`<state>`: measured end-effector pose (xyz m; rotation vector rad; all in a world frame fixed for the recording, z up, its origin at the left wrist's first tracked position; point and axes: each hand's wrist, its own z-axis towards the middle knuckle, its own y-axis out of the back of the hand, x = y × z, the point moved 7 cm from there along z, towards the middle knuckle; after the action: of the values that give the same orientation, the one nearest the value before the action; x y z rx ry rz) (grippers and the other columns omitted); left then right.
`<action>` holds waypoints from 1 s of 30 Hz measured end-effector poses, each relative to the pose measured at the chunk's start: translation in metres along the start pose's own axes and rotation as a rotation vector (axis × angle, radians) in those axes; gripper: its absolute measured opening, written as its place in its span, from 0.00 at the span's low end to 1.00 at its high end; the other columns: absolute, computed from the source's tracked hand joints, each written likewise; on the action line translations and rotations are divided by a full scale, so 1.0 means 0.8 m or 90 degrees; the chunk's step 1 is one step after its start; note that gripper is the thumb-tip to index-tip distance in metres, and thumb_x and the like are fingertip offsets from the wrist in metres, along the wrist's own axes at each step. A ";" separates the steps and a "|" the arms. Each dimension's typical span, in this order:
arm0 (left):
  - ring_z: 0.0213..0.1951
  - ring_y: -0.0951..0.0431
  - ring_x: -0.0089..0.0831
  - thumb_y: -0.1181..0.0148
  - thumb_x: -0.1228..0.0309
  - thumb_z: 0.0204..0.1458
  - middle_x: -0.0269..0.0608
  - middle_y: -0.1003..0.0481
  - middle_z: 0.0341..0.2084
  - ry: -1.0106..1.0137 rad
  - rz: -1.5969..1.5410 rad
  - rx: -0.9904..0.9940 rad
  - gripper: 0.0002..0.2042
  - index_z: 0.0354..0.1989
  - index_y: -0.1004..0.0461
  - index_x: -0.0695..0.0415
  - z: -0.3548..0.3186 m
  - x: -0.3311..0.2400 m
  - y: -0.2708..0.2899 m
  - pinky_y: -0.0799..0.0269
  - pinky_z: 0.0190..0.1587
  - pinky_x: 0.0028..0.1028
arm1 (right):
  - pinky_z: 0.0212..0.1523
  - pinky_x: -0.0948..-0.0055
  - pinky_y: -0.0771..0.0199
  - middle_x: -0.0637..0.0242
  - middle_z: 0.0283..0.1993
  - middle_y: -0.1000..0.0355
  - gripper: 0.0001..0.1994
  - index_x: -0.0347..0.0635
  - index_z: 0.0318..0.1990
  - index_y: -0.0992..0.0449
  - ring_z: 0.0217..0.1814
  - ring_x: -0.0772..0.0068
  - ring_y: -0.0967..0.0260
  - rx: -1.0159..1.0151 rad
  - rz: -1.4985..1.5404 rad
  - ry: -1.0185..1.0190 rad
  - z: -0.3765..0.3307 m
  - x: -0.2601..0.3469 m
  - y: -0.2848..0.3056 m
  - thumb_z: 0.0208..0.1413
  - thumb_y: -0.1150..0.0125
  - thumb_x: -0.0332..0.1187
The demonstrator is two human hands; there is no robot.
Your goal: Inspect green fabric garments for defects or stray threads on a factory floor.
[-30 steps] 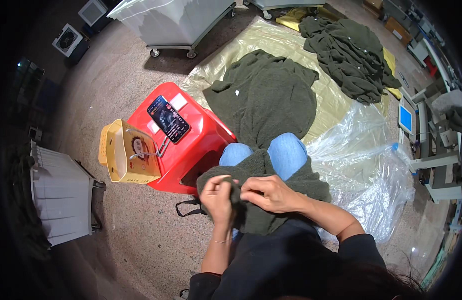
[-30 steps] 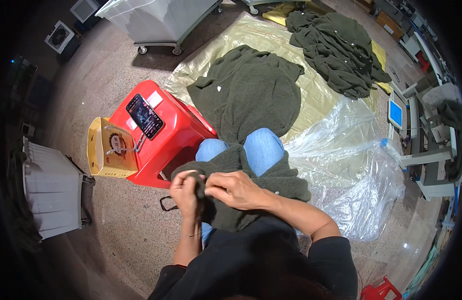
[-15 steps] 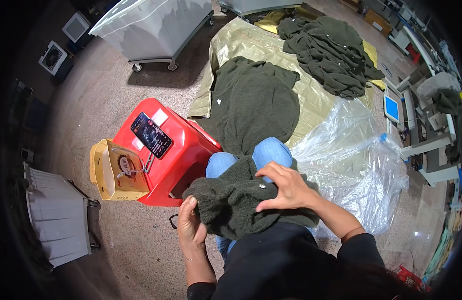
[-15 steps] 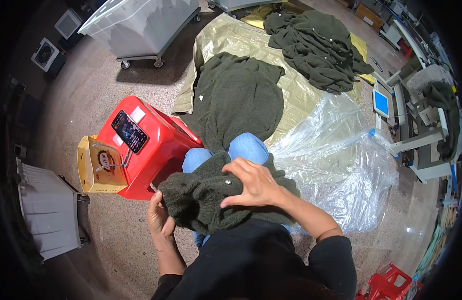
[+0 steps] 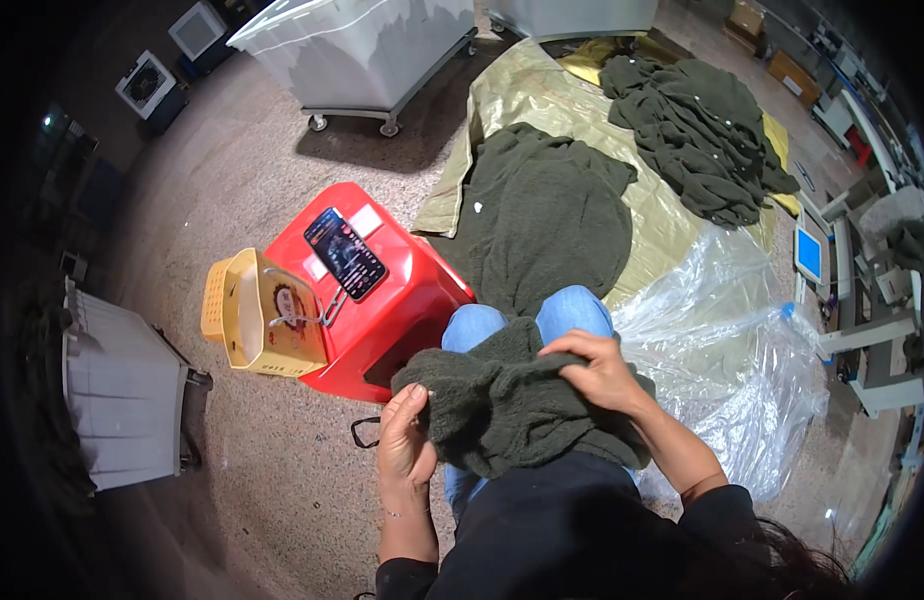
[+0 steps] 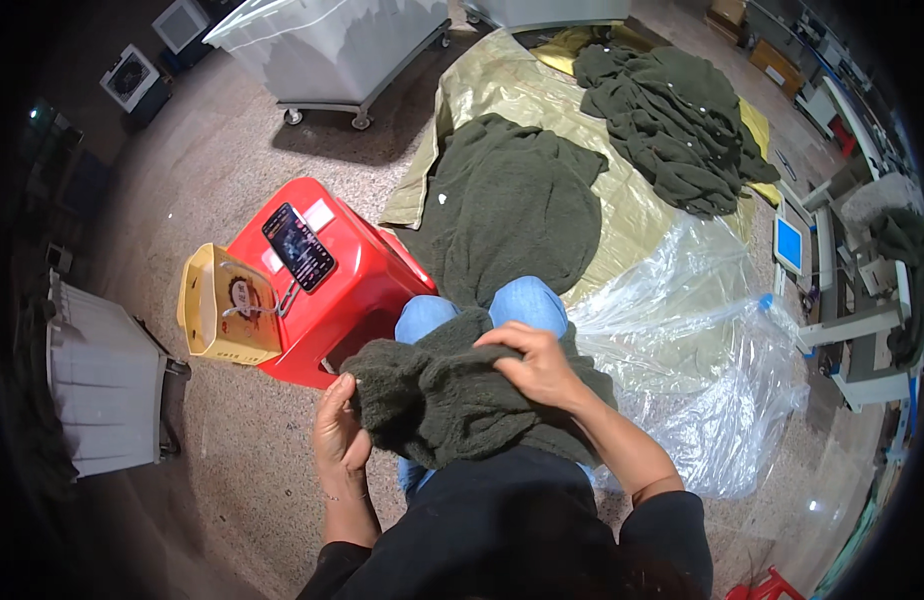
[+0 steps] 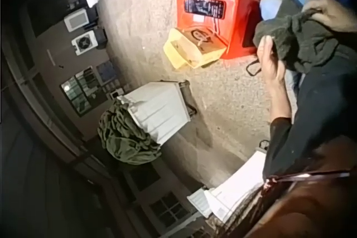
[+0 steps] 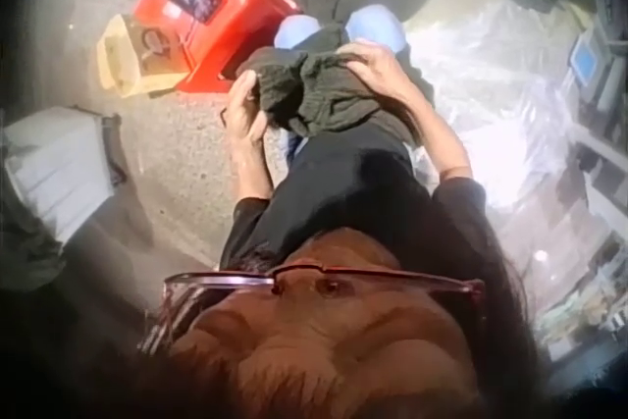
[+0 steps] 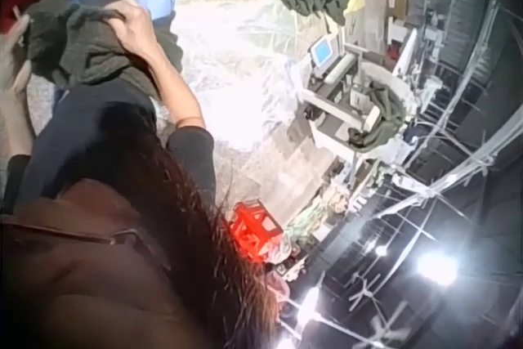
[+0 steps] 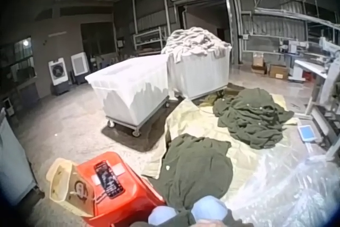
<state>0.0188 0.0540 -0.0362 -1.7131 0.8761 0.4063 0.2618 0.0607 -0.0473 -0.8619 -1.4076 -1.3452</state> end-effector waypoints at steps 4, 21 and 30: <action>0.36 0.22 0.25 0.43 0.75 0.56 0.41 0.21 0.35 0.021 0.001 -0.011 0.08 0.40 0.25 0.66 0.009 0.018 0.017 0.27 0.43 0.24 | 0.41 0.71 0.25 0.56 0.36 0.24 0.20 0.33 0.41 0.22 0.38 0.61 0.25 -0.165 -0.123 0.178 -0.008 0.065 0.033 0.37 0.51 0.15; 0.32 0.25 0.18 0.35 0.82 0.48 0.35 0.23 0.29 -0.162 0.343 0.022 0.06 0.34 0.23 0.65 0.000 0.019 -0.010 0.30 0.37 0.19 | 0.26 0.70 0.28 0.62 0.35 0.29 0.10 0.35 0.36 0.26 0.28 0.66 0.28 -0.066 -0.255 0.488 -0.011 0.126 -0.062 0.43 0.39 0.23; 0.30 0.26 0.22 0.36 0.87 0.43 0.39 0.24 0.27 -0.220 0.519 0.224 0.07 0.29 0.24 0.66 -0.007 0.008 -0.038 0.32 0.34 0.21 | 0.30 0.67 0.33 0.57 0.32 0.28 0.16 0.35 0.42 0.30 0.31 0.60 0.30 0.450 -0.018 0.163 0.038 0.099 -0.067 0.42 0.43 0.22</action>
<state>0.0440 0.0503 -0.0181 -0.8702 1.2725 0.9881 0.1838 0.0729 0.0147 -0.1940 -1.5364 -0.8337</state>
